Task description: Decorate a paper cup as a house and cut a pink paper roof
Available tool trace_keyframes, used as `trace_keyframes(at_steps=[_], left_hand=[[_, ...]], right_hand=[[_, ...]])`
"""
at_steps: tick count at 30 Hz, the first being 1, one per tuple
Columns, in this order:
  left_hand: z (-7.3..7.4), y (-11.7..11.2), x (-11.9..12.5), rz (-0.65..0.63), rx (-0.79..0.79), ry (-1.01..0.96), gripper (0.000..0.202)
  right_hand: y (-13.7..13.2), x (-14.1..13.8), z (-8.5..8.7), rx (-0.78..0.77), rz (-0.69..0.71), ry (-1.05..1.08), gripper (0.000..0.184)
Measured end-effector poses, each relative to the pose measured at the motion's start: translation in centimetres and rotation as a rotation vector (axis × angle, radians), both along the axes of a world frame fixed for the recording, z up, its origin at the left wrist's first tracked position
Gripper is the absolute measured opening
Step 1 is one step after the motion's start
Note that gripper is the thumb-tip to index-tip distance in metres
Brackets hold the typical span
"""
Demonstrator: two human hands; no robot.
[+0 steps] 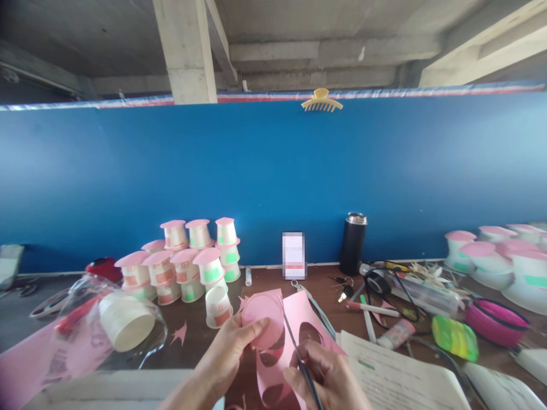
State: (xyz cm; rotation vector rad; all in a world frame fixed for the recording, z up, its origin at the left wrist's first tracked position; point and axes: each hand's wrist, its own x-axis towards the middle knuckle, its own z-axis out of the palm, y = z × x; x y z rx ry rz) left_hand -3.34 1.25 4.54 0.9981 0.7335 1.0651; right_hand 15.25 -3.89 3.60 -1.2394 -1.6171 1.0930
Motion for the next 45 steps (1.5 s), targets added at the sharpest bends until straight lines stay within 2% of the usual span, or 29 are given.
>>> trace_keyframes(at_steps=[5, 12, 24, 31, 37, 45], left_hand=[[0.4, -0.1, 0.1, 0.061, -0.024, 0.035, 0.042], [0.3, 0.1, 0.1, 0.127, -0.028, 0.042, 0.044], [-0.4, 0.7, -0.5, 0.098, -0.004, 0.070, 0.039], [-0.8, 1.0, -0.6, 0.097, 0.037, 0.086, 0.028], [-0.6, 0.8, -0.5, 0.096, 0.012, 0.054, 0.027], [-1.2, 1.1, -0.2, 0.141, -0.069, -0.040, 0.028]], right_hand=[[0.1, 0.0, -0.5, 0.037, -0.009, 0.000, 0.047], [0.0, -0.3, -0.5, -0.042, -0.030, -0.009, 0.051], [0.0, -0.3, -0.1, 0.033, -0.011, 0.006, 0.052], [0.0, -0.5, -0.1, -0.004, -0.019, 0.018, 0.052], [0.0, -0.4, 0.0, 0.007, -0.011, 0.027, 0.051], [0.0, -0.5, 0.4, -0.019, -0.004, 0.024, 0.050]])
